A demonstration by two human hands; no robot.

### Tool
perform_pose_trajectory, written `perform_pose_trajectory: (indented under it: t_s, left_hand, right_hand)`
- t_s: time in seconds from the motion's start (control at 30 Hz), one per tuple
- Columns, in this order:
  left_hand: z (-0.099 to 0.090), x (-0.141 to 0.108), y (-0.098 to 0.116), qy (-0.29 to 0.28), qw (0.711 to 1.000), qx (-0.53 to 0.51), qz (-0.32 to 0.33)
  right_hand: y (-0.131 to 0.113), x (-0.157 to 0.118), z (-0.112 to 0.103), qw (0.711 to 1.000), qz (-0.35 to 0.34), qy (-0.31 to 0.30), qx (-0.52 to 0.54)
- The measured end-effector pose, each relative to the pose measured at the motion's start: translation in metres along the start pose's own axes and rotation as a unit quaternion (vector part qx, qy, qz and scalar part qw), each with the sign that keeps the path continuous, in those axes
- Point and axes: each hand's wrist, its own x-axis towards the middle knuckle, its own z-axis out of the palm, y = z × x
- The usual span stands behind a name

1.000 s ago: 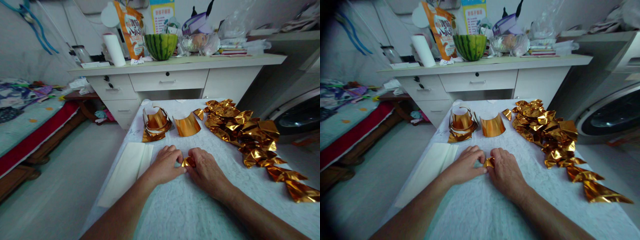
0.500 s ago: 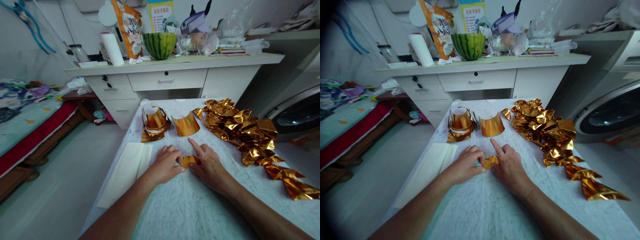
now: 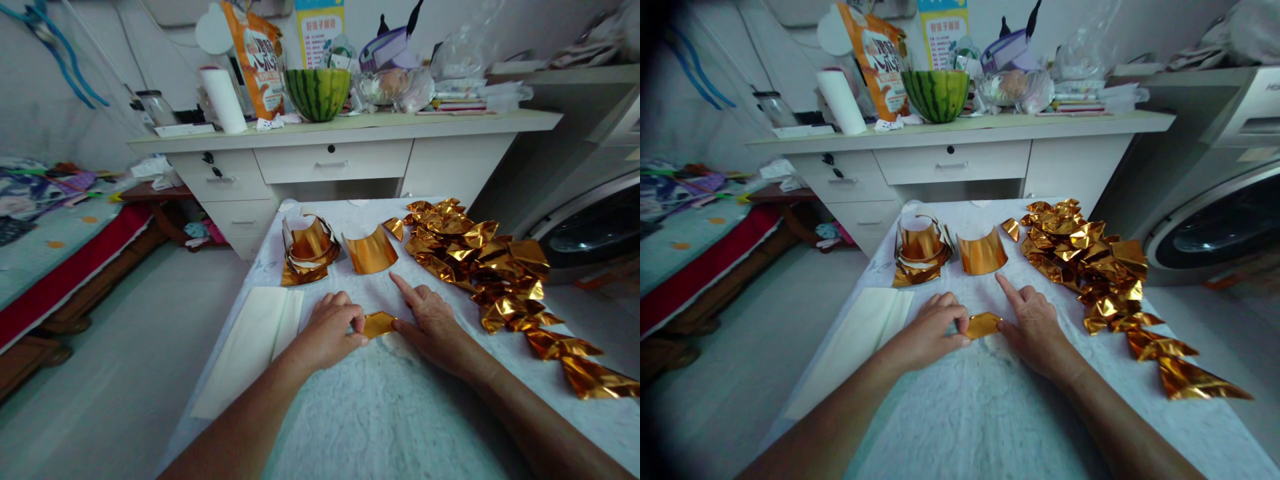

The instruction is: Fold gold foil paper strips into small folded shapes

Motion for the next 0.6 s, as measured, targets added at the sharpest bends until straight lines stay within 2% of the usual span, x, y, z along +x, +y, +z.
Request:
perform_pose_trajectory:
  t_s: [0.4,0.6]
  left_hand:
    - [-0.002,-0.001,0.003,-0.003,1.0,-0.002,-0.011]
    - [-0.001,-0.001,0.002,-0.003,1.0,0.001,-0.012]
  right_hand:
    - [0.012,0.001,-0.009,0.997,-0.006,-0.052,0.064]
    - [0.019,0.001,-0.008,0.996,-0.032,-0.042,0.076]
